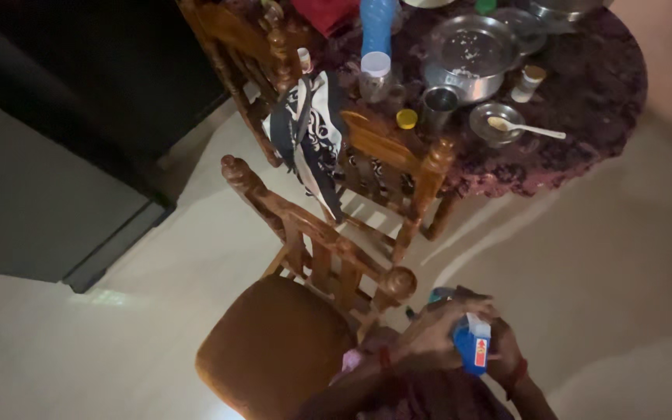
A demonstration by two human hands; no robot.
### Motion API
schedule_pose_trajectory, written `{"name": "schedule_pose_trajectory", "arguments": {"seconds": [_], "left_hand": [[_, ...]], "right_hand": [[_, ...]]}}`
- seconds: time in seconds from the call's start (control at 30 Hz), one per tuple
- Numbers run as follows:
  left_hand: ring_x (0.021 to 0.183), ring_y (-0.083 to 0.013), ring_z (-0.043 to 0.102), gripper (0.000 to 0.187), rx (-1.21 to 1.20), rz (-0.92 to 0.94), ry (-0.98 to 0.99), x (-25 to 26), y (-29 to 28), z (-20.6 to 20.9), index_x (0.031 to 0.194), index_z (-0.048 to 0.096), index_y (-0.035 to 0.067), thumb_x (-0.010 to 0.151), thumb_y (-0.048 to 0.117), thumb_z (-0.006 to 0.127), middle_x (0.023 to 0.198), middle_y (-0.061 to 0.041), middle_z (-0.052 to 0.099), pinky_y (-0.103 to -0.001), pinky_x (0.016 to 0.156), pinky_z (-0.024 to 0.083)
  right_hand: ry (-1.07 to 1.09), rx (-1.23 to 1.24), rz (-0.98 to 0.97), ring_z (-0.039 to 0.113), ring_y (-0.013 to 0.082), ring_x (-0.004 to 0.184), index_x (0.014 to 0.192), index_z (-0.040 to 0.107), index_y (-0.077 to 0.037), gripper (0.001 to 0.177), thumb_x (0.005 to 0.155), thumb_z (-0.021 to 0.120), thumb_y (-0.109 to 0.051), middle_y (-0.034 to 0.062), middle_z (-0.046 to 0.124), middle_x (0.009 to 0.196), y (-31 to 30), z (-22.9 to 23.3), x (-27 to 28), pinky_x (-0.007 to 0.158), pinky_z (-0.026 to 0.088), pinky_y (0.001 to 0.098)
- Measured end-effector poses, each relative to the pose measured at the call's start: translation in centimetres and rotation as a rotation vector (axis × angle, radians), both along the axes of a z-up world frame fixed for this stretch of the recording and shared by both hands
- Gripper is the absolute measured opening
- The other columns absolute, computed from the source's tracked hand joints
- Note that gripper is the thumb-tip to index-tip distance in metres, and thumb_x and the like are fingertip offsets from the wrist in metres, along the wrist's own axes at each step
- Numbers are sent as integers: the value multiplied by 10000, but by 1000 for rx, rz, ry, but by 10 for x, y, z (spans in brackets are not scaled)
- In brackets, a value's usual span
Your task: The person cleans a wooden chair by hand with a cloth and a spray bottle, wiping down the seat, backrest, and legs.
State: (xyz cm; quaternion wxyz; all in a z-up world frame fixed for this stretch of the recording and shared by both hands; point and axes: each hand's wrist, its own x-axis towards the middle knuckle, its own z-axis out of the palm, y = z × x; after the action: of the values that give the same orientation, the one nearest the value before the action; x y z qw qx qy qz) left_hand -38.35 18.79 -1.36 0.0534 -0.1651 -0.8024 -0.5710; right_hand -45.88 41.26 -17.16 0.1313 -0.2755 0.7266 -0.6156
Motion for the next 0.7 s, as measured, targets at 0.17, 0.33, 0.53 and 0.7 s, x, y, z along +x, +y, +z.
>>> {"name": "schedule_pose_trajectory", "arguments": {"seconds": [0.17, 0.33, 0.53, 0.7], "left_hand": [[1339, -274, 613, 665, -50, -108, 148, -38, -12, 8, 1448, 541, 139, 892, 421, 773, 1467, -99, 607, -425, 1181, 454], [1380, -272, 562, 613, -152, -172, 323, -72, 0, 2, 1422, 554, 163, 894, 420, 730, 1526, -83, 577, -457, 1230, 382], [1327, -265, 561, 583, -97, -268, 194, -90, 40, -17, 1403, 558, 169, 930, 492, 670, 1482, -80, 583, -459, 1195, 373], [1280, -258, 585, 557, -59, -164, 85, -104, 30, -33, 1365, 577, 161, 927, 491, 677, 1425, -82, 603, -449, 1158, 399]], "right_hand": [[-139, 1, -25, 638, 232, 1177, 1231, 642, 4, 347, 932, 658, -170, 124, 661, 1235, -2, -1, -48, 997, 515, 363], [-143, 110, -126, 630, 237, 1190, 1222, 645, -8, 338, 923, 669, -164, 118, 659, 1240, -5, -11, -60, 1009, 509, 376], [-172, 222, -156, 620, 242, 1207, 1210, 649, -22, 328, 913, 682, -156, 111, 656, 1246, 2, -37, -47, 1024, 503, 391], [-178, 247, -202, 612, 246, 1220, 1200, 652, -34, 321, 904, 692, -150, 104, 655, 1251, 11, -64, -86, 1036, 497, 404]]}}
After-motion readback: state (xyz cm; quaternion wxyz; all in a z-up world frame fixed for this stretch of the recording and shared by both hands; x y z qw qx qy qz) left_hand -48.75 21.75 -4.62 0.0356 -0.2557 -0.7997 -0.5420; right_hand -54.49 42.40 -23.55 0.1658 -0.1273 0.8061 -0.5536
